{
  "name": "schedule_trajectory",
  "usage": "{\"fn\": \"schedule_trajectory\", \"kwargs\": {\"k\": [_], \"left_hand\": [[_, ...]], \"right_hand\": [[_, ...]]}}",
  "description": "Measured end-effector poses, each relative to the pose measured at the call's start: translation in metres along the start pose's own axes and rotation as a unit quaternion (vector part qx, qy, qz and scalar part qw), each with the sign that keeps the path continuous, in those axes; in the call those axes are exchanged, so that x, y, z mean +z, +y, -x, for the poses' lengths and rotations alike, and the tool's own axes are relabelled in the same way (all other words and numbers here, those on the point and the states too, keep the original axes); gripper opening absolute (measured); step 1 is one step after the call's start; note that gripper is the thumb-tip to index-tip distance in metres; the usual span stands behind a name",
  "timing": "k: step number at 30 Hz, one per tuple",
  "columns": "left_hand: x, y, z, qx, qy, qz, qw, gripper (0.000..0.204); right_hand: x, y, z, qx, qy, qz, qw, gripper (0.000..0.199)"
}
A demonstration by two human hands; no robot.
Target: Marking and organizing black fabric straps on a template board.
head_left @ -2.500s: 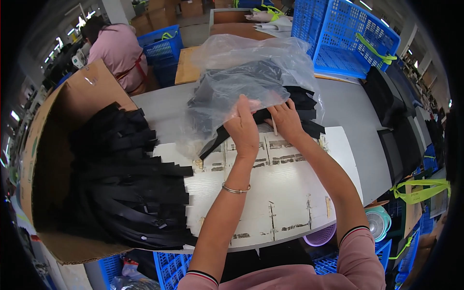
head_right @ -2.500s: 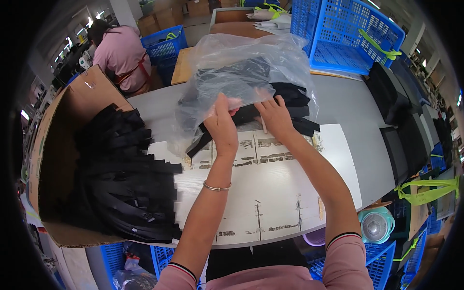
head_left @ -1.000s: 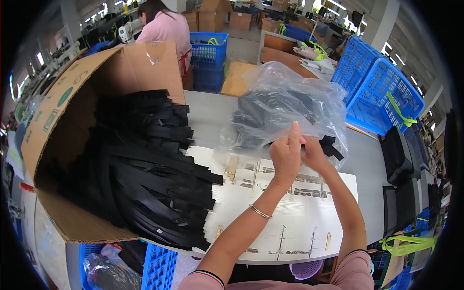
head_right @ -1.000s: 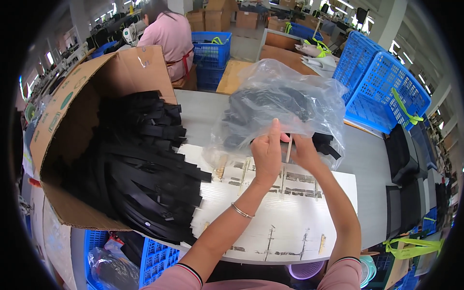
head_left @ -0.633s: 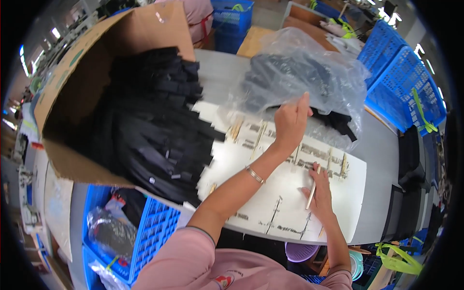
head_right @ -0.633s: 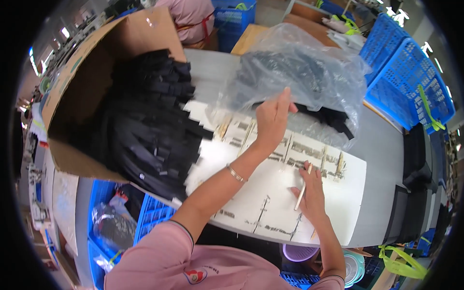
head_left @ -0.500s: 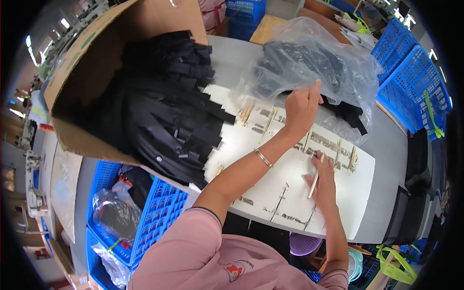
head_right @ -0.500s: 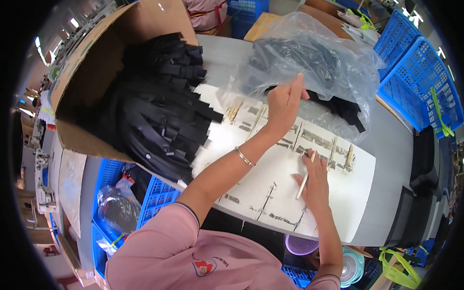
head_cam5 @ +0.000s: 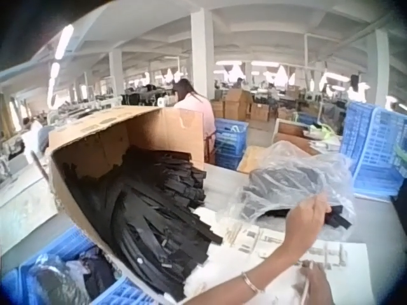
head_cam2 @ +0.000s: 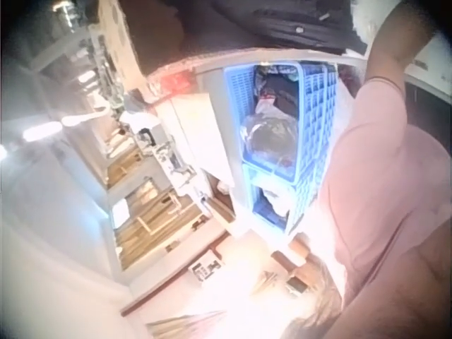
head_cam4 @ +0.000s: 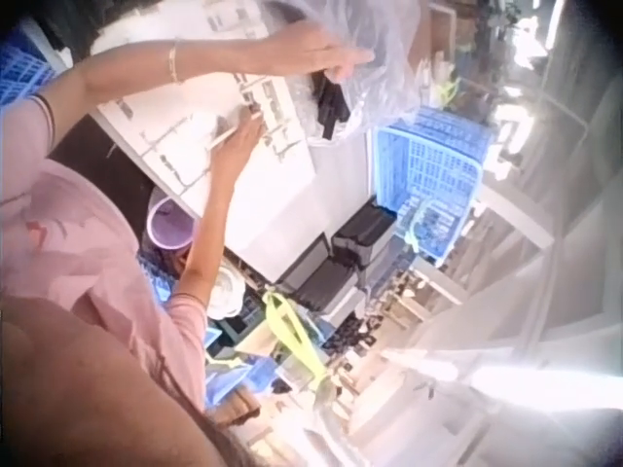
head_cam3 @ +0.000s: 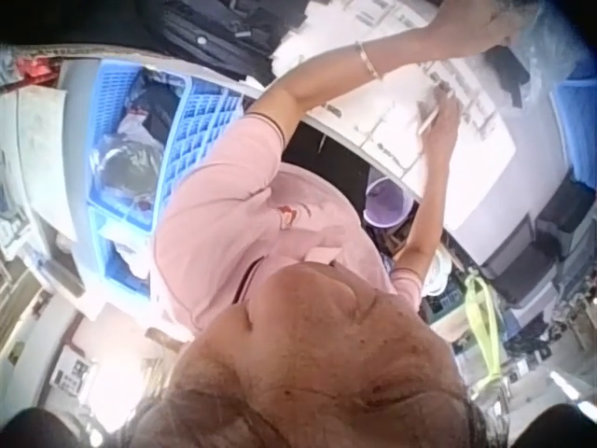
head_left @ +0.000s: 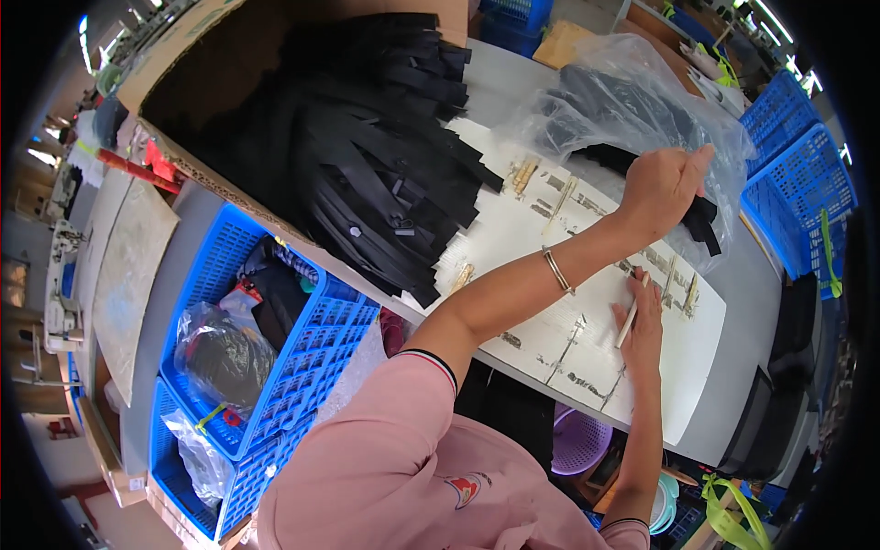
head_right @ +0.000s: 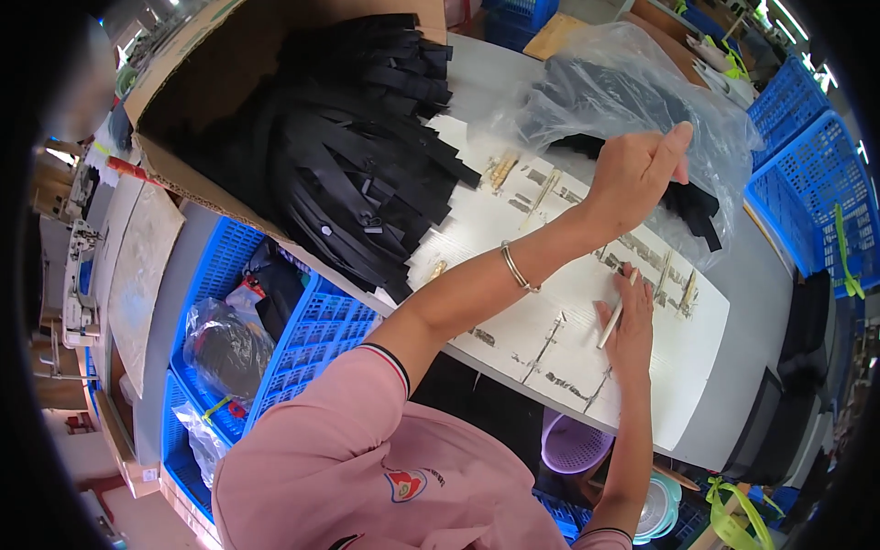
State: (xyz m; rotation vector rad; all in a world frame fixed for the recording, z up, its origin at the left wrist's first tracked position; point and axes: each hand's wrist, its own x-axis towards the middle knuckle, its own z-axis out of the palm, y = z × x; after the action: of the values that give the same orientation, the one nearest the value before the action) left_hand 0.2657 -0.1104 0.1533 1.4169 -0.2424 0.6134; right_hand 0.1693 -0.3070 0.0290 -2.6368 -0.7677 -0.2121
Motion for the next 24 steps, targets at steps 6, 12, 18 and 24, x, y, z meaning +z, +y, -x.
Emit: {"fn": "schedule_trajectory", "kwargs": {"k": [6,12,18,24], "left_hand": [[-0.043,0.055,0.028,0.067,0.024,0.004,0.997,0.052],[-0.158,0.089,0.142,0.131,0.158,-0.254,0.945,0.011],[-0.229,0.048,0.224,-0.024,0.333,-0.396,0.856,0.082],[-0.235,0.008,0.205,-0.139,0.361,-0.349,0.854,0.094]], "right_hand": [[0.000,0.001,-0.002,0.002,0.013,-0.022,1.000,0.046],[0.002,0.007,0.001,0.009,0.034,-0.030,0.999,0.047],[-0.002,0.005,0.000,-0.008,0.031,-0.024,0.999,0.048],[-0.001,-0.001,0.002,0.009,0.025,-0.034,0.999,0.049]]}}
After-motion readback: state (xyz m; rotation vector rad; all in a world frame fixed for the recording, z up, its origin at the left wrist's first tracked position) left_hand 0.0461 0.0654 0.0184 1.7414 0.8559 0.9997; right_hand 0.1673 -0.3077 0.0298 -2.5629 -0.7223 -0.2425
